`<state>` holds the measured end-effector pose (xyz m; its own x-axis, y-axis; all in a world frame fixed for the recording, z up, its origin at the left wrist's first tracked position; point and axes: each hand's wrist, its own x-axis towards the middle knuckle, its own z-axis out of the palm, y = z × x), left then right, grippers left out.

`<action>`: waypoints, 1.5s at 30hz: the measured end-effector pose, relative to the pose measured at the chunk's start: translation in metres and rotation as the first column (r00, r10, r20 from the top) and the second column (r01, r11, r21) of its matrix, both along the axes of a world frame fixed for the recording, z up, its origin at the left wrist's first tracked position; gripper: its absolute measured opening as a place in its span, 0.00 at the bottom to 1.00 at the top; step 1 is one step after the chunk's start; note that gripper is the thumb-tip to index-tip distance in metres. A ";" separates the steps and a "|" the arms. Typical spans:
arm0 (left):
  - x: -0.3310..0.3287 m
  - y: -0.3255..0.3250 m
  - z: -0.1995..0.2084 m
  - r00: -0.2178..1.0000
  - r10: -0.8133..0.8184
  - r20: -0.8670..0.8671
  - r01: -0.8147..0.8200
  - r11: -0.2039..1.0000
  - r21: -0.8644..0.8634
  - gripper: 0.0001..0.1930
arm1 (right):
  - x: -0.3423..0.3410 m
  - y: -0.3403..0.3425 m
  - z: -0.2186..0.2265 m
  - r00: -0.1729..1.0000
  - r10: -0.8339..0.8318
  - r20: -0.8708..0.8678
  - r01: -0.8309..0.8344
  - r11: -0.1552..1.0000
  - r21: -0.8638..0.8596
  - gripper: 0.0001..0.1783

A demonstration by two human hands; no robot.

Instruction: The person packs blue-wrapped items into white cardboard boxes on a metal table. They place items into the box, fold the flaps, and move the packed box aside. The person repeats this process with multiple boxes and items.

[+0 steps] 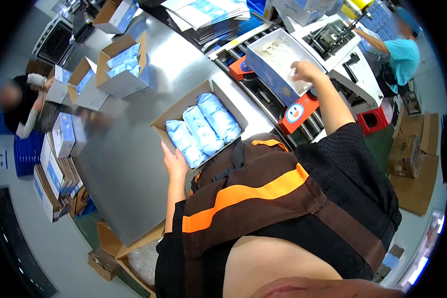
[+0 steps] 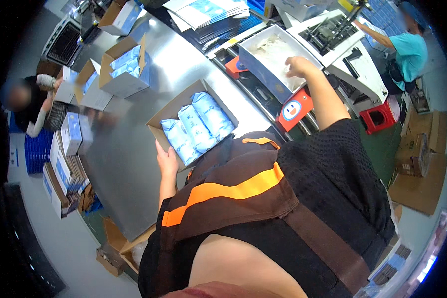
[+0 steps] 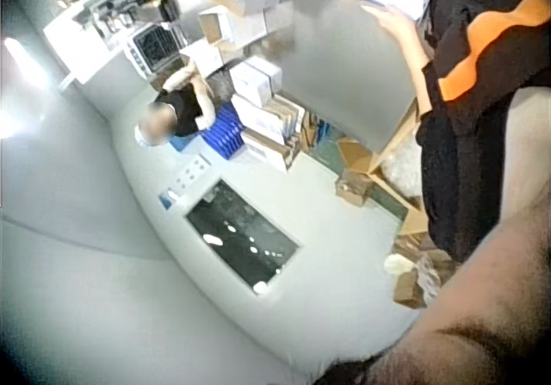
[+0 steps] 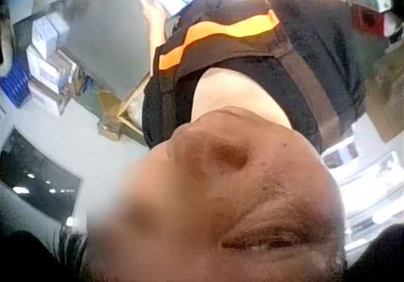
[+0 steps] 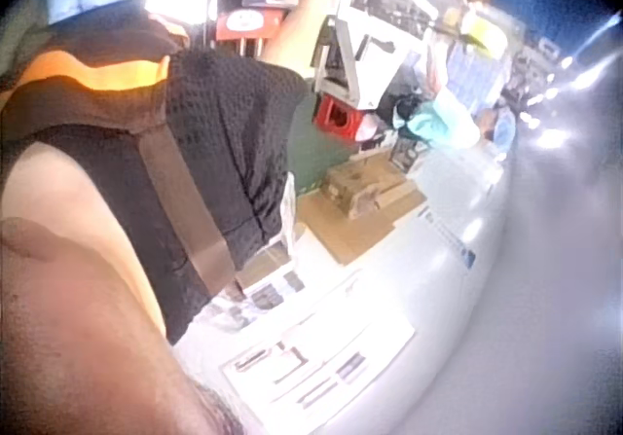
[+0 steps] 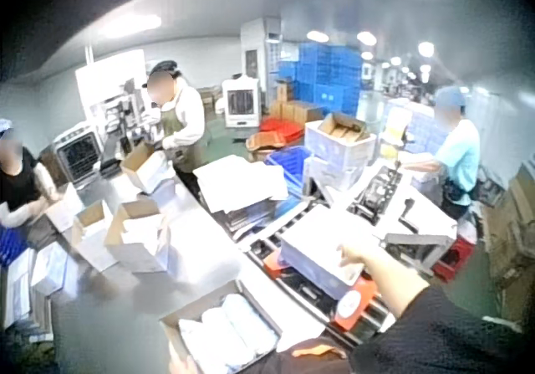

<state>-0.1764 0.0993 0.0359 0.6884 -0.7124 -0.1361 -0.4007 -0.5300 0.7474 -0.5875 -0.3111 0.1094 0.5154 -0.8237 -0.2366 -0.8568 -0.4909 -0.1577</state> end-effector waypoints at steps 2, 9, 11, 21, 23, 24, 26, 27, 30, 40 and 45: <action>-0.002 0.002 0.004 0.998 0.022 0.061 -0.022 1.000 0.010 0.35 | 0.019 0.010 0.020 0.996 -0.091 0.003 0.091 0.996 0.008 0.25; 0.005 0.010 0.007 0.999 0.007 0.040 -0.007 1.000 -0.018 0.35 | -0.015 -0.017 0.032 0.768 -0.348 0.538 0.118 0.903 0.414 0.19; 0.007 0.012 -0.002 0.997 0.016 0.074 -0.011 0.998 -0.059 0.35 | -0.007 -0.012 0.047 0.736 -0.361 0.573 0.105 0.897 0.430 0.14; 0.000 0.008 0.001 0.997 0.060 0.046 -0.059 0.998 -0.032 0.34 | 0.212 0.145 0.046 0.715 0.542 0.441 -0.660 0.731 0.172 0.12; 0.001 0.009 0.001 0.998 0.061 0.026 -0.059 0.997 -0.051 0.34 | 0.252 0.178 0.020 0.661 0.721 0.208 -0.749 0.617 0.242 0.13; -0.003 0.005 0.013 0.999 0.054 0.000 -0.054 0.998 -0.033 0.34 | 0.267 0.187 0.005 0.653 0.751 0.092 -0.731 0.594 0.337 0.13; 0.002 0.007 0.011 0.999 0.037 -0.027 -0.036 0.999 0.013 0.37 | 0.278 0.194 -0.010 0.633 0.771 -0.068 -0.698 0.607 0.380 0.14; 0.002 0.009 0.014 1.000 0.004 0.000 -0.004 1.000 0.027 0.40 | 0.277 0.194 -0.015 0.647 0.754 -0.117 -0.690 0.643 0.331 0.15; -0.010 0.022 0.049 0.998 -0.058 0.034 0.054 0.993 0.109 0.49 | 0.263 0.179 -0.007 0.707 0.708 0.003 -0.708 0.706 0.019 0.15; -0.043 -0.034 0.058 0.813 -0.576 0.083 0.481 0.746 0.461 0.51 | 0.252 0.183 -0.058 0.812 0.535 0.235 -0.579 0.679 0.452 0.31; -0.014 -0.071 0.023 0.772 -0.497 0.396 0.392 0.863 0.318 0.28 | 0.297 0.141 -0.070 0.635 0.755 0.166 -0.709 0.483 0.515 0.29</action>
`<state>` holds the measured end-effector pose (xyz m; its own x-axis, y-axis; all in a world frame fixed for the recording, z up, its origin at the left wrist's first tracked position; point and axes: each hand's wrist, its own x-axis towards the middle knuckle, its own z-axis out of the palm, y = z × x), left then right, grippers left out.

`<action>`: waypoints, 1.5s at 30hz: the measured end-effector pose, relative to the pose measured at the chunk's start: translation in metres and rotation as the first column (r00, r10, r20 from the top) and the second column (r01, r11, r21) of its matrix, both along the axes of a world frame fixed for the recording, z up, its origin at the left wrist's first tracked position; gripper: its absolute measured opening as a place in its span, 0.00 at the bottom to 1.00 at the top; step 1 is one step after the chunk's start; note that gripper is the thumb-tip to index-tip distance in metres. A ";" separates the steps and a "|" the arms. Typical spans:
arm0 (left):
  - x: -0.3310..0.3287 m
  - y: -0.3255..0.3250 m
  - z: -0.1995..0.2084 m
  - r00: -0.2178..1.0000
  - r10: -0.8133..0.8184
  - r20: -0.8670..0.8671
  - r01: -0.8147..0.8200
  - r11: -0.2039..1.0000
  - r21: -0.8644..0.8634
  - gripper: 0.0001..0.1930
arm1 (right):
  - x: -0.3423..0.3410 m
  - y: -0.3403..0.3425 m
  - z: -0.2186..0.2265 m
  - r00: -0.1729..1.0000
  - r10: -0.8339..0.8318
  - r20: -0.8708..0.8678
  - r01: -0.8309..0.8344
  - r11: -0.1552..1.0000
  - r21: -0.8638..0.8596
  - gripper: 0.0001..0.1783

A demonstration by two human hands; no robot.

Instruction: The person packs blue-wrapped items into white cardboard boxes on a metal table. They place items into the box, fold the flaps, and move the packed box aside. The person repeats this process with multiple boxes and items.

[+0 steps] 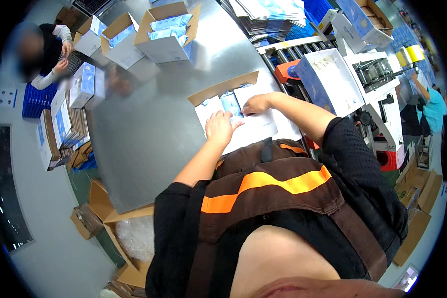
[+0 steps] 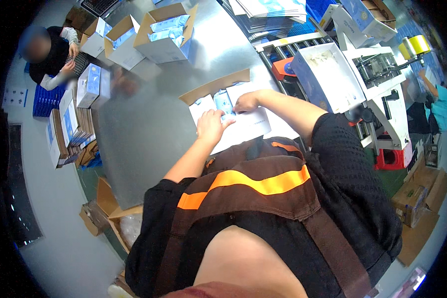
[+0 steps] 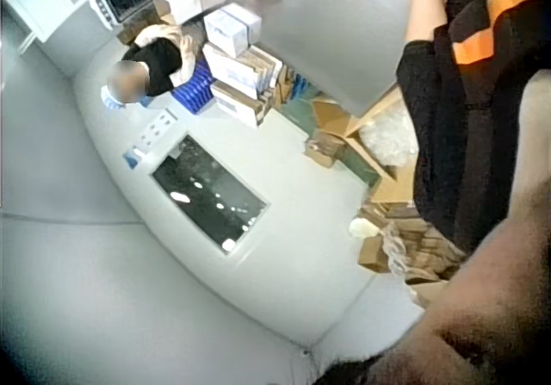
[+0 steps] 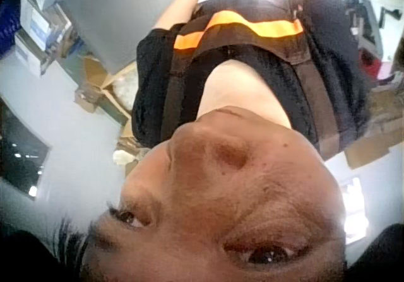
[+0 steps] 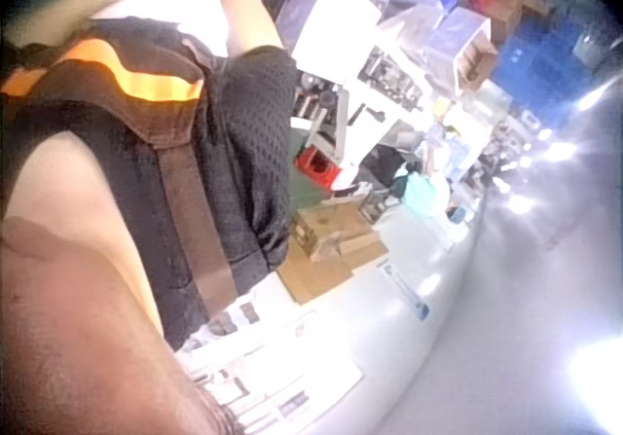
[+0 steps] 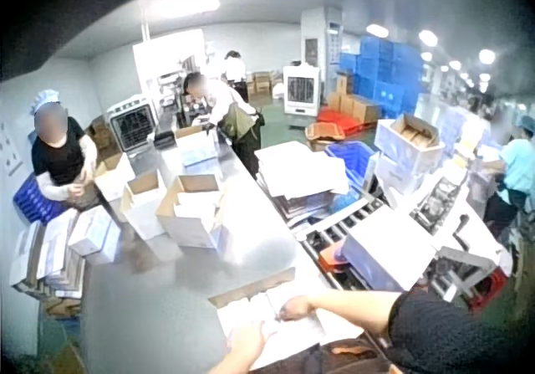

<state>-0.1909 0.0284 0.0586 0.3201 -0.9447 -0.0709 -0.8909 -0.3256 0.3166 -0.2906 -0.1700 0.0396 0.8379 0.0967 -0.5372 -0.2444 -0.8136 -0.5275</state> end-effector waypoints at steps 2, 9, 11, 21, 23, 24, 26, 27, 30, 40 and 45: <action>0.002 0.002 -0.048 0.992 0.082 0.093 -0.052 0.954 -0.295 0.21 | 0.028 0.018 0.068 0.899 -0.236 0.368 0.357 0.882 -0.307 0.19; 0.005 0.009 -0.060 0.965 -0.088 0.245 0.224 0.760 -0.610 0.19 | 0.016 0.048 0.022 0.455 -0.029 0.890 0.562 0.784 -0.262 0.19; 0.004 0.014 -0.067 0.928 -0.153 0.339 0.337 0.731 -0.594 0.21 | -0.027 0.075 -0.024 0.651 -0.205 0.731 0.495 0.844 -0.206 0.24; 0.000 -0.001 -0.010 0.924 -0.376 0.074 0.355 0.912 0.206 0.65 | -0.066 0.060 -0.032 0.755 -0.178 0.631 0.416 0.874 -0.251 0.27; -0.025 -0.026 -0.020 0.923 -0.383 0.027 0.378 0.919 0.113 0.66 | -0.094 0.041 -0.034 0.755 -0.233 0.613 0.497 0.813 -0.304 0.27; -0.040 -0.041 -0.025 0.921 -0.389 0.001 0.388 0.920 0.062 0.67 | -0.112 0.033 -0.033 0.755 -0.260 0.603 0.534 0.777 -0.334 0.27; -0.075 -0.072 -0.035 0.908 -0.418 -0.015 0.419 0.908 0.031 0.66 | -0.146 0.025 -0.028 0.689 -0.385 0.614 0.657 0.691 -0.304 0.27; -0.093 -0.087 -0.036 0.902 -0.430 -0.030 0.431 0.902 0.015 0.66 | -0.162 0.018 -0.032 0.662 -0.444 0.604 0.706 0.640 -0.303 0.27; -0.127 -0.118 -0.036 0.899 -0.432 -0.077 0.435 0.900 0.030 0.65 | -0.194 -0.002 -0.033 0.560 -0.433 0.707 0.767 0.595 -0.242 0.24; 0.109 -0.238 -0.012 0.923 -0.384 0.038 0.352 0.797 -0.491 0.30 | -0.174 0.005 -0.020 0.611 -0.493 0.619 0.739 0.635 -0.224 0.29; 0.039 -0.207 -0.013 0.761 -0.646 -0.060 0.596 0.733 -0.328 0.41 | -0.187 -0.010 -0.019 0.579 -0.510 0.637 0.748 0.643 -0.165 0.27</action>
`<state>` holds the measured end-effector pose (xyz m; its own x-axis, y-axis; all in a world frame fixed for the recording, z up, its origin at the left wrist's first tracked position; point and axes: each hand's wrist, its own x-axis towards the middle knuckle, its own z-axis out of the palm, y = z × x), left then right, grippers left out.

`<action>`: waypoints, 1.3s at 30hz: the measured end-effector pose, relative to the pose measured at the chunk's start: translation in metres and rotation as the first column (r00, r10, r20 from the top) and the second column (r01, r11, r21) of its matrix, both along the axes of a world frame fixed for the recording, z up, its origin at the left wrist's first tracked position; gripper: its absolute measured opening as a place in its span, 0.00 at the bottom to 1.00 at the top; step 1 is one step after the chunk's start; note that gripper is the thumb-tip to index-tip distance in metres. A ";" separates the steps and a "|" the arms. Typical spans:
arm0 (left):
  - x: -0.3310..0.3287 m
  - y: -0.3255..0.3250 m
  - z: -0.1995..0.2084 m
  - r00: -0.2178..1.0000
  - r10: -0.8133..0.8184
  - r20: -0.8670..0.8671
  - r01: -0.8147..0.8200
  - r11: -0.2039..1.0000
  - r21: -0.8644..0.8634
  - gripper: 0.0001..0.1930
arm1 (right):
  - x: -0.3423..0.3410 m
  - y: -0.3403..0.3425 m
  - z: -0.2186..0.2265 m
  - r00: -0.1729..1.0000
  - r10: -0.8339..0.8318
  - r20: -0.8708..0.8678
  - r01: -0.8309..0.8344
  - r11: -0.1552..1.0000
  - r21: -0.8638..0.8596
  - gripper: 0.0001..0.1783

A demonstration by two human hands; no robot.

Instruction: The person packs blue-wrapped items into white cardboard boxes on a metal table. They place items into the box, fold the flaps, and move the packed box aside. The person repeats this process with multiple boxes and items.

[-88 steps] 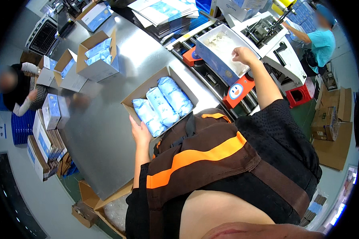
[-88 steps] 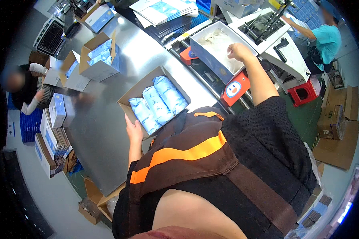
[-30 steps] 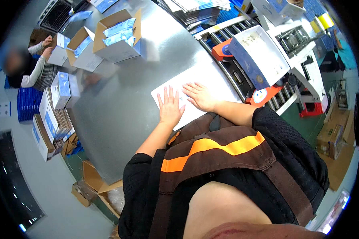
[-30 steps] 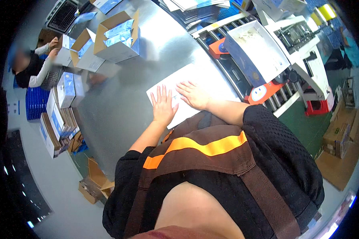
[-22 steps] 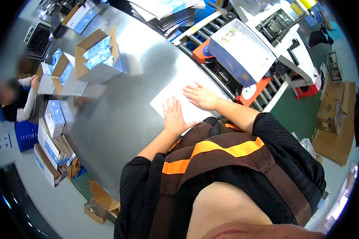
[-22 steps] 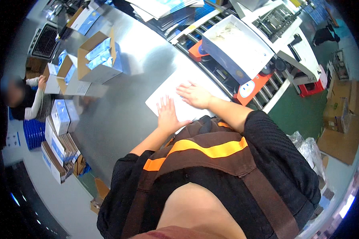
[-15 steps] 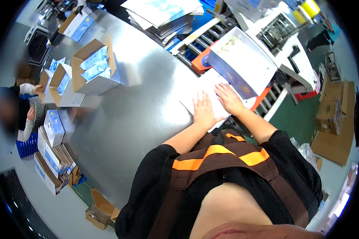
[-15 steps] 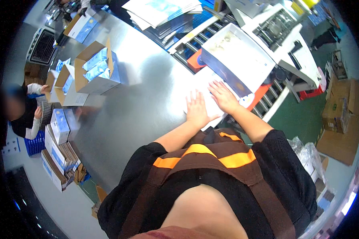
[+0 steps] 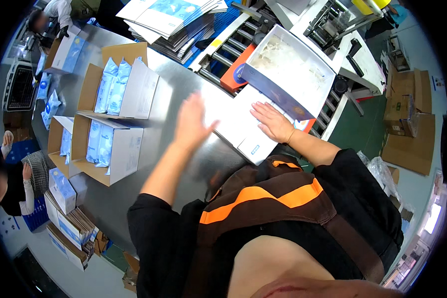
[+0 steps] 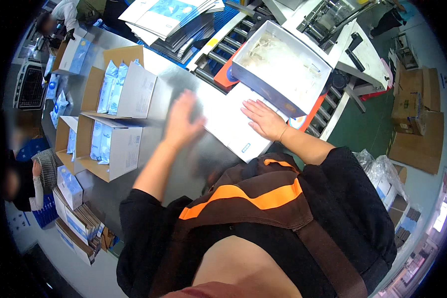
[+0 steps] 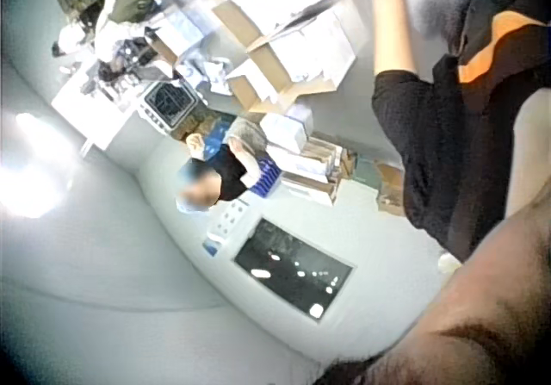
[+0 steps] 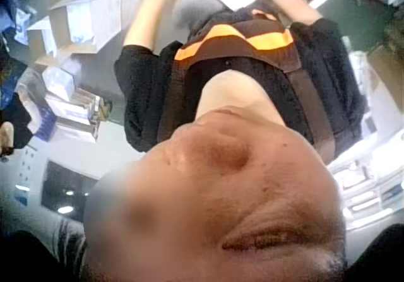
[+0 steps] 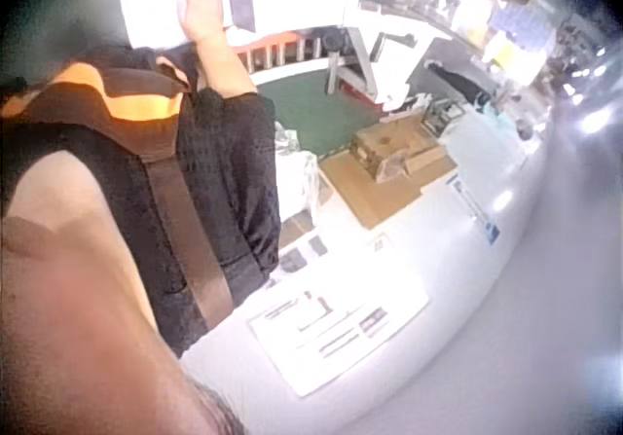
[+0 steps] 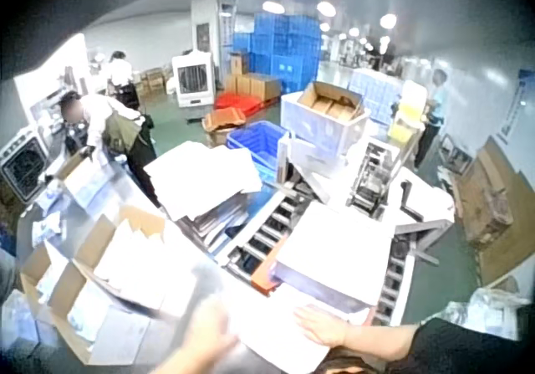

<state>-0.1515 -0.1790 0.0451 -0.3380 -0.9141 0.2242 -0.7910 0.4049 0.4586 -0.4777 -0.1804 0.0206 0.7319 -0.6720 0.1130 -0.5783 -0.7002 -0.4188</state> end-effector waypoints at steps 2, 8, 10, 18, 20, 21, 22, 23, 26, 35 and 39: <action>-0.049 0.041 -0.027 0.993 -0.115 -0.039 0.121 0.968 0.218 0.47 | -0.009 -0.016 -0.001 1.000 -0.022 0.015 0.022 1.000 -0.007 0.27; -0.081 0.028 -0.020 0.998 -0.060 0.017 0.057 0.991 0.117 0.49 | 0.003 0.040 0.041 0.965 0.141 0.222 -0.148 0.989 0.013 0.26; -0.023 -0.016 -0.003 0.968 0.140 0.206 -0.104 0.979 -0.173 0.44 | 0.008 0.058 0.087 0.959 0.027 0.283 -0.030 1.000 0.005 0.24; 0.167 -0.059 0.020 0.674 0.668 0.314 -0.719 0.691 0.075 0.16 | -0.078 -0.065 0.096 0.826 -0.560 -0.072 0.519 0.803 -0.292 0.28; 0.142 -0.035 0.024 0.722 0.620 0.306 -0.668 0.740 0.078 0.14 | -0.079 -0.077 0.090 0.817 -0.530 -0.229 0.508 0.848 -0.149 0.30; 0.125 -0.008 0.031 0.750 0.597 0.285 -0.640 0.763 0.087 0.13 | -0.076 -0.082 0.090 0.806 -0.533 -0.257 0.520 0.846 -0.122 0.29; 0.112 0.020 0.036 0.781 0.566 0.265 -0.612 0.777 0.147 0.12 | -0.074 -0.086 0.091 0.796 -0.532 -0.288 0.529 0.843 -0.096 0.29; 0.102 0.048 0.041 0.811 0.534 0.239 -0.580 0.788 0.206 0.11 | -0.072 -0.088 0.091 0.784 -0.531 -0.321 0.539 0.839 -0.072 0.28; 0.082 0.136 0.056 0.888 0.444 0.119 -0.460 0.851 0.253 0.06 | -0.075 -0.097 0.092 0.836 -0.489 -0.249 0.496 0.868 -0.036 0.20; 0.052 0.214 0.056 0.812 0.409 0.417 -0.421 0.904 -0.067 0.23 | -0.100 -0.145 0.068 0.887 -0.449 0.110 0.400 0.864 0.306 0.14; 0.045 0.201 0.078 0.808 0.405 0.429 -0.436 0.899 -0.028 0.23 | -0.115 -0.149 0.102 0.744 -0.581 0.329 0.327 0.747 0.579 0.15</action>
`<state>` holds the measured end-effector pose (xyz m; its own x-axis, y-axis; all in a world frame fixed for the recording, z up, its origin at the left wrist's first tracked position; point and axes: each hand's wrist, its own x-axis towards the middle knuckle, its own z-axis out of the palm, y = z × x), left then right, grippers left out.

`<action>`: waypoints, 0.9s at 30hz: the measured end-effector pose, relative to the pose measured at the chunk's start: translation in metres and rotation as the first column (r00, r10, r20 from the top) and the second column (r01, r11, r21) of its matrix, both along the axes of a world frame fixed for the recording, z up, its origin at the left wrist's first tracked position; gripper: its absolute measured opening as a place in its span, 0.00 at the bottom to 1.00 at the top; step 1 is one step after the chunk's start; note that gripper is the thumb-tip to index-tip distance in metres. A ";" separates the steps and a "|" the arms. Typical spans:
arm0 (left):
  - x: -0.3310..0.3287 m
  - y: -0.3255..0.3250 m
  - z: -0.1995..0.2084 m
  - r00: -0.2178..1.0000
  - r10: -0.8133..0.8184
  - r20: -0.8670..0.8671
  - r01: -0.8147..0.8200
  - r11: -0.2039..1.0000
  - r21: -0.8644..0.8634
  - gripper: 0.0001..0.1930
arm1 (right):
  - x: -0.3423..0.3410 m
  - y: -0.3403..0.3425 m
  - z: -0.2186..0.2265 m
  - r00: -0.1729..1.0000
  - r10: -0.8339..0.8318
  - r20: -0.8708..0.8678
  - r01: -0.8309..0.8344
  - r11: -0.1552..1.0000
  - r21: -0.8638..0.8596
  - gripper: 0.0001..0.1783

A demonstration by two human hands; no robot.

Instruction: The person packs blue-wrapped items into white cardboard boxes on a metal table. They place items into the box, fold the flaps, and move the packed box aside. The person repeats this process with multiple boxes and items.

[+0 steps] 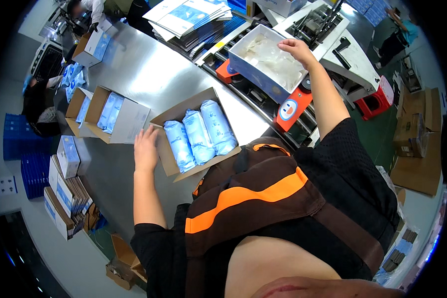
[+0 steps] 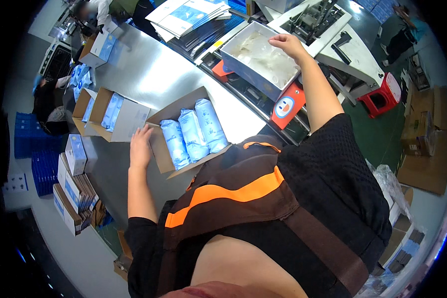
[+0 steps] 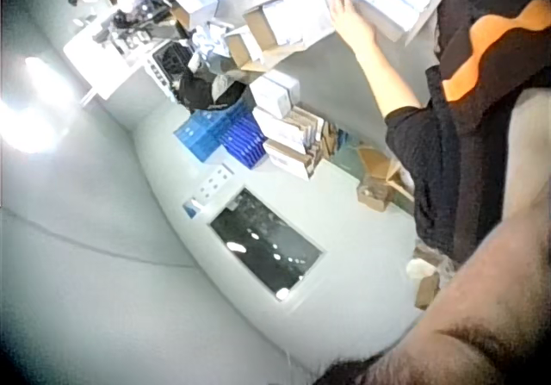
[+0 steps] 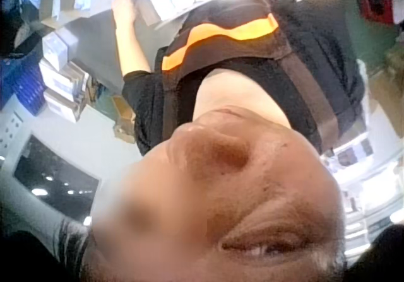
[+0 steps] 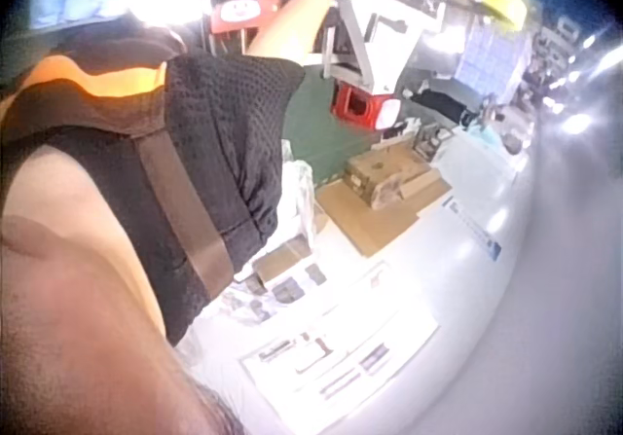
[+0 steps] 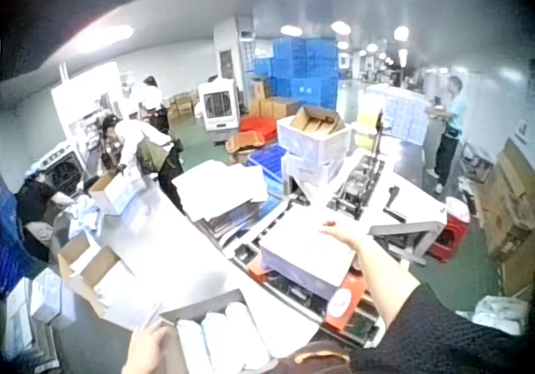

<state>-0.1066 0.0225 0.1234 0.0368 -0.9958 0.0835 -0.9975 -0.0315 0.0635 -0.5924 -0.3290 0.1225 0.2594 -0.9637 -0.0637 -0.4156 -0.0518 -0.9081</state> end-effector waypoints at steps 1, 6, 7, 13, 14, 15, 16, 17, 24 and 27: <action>-0.005 -0.008 0.010 0.996 0.023 -0.083 -0.026 0.999 -0.040 0.22 | -0.003 -0.001 0.008 1.000 -0.002 0.023 0.001 0.999 0.039 0.16; -0.075 -0.056 0.026 0.400 0.032 -0.916 -0.120 0.993 -0.018 0.19 | 0.043 0.052 0.061 0.941 0.271 0.202 -0.282 0.959 0.023 0.13; -0.101 -0.064 0.035 0.163 0.044 -0.986 -0.084 0.996 0.030 0.20 | 0.063 0.072 0.067 0.903 0.368 0.221 -0.384 0.923 0.033 0.12; -0.136 -0.063 0.029 0.127 0.101 -0.987 -0.076 0.993 0.092 0.19 | 0.161 0.151 0.054 0.732 0.598 0.328 -0.670 0.720 0.183 0.07; -0.128 -0.055 0.023 0.023 0.145 -0.989 -0.138 0.980 0.141 0.17 | 0.170 0.154 0.049 0.723 0.604 0.335 -0.681 0.706 0.196 0.07; -0.118 -0.049 0.018 -0.083 0.180 -0.980 -0.196 0.961 0.193 0.16 | 0.180 0.153 0.041 0.725 0.601 0.334 -0.680 0.703 0.210 0.07; -0.107 -0.041 0.013 -0.216 0.222 -0.951 -0.275 0.921 0.277 0.15 | 0.188 0.155 0.037 0.741 0.584 0.330 -0.662 0.716 0.220 0.08; -0.093 -0.034 0.008 -0.237 0.277 -0.931 -0.298 0.891 0.342 0.15 | 0.197 0.158 0.035 0.758 0.566 0.324 -0.644 0.730 0.229 0.08; -0.043 -0.017 -0.050 0.092 0.466 -0.880 -0.373 0.836 0.403 0.15 | 0.239 0.167 0.019 0.716 0.697 0.026 -0.693 0.706 0.146 0.10; -0.043 -0.027 -0.073 0.286 0.580 -0.762 -0.316 0.808 0.497 0.15 | 0.262 0.171 0.000 0.470 0.829 -0.302 -0.830 0.532 0.169 0.09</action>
<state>-0.1497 -0.0049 0.0505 0.4004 -0.7755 -0.4881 -0.2183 -0.5980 0.7712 -0.3305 -0.1576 0.1224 0.9026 -0.3082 -0.3007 -0.4252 -0.5282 -0.7349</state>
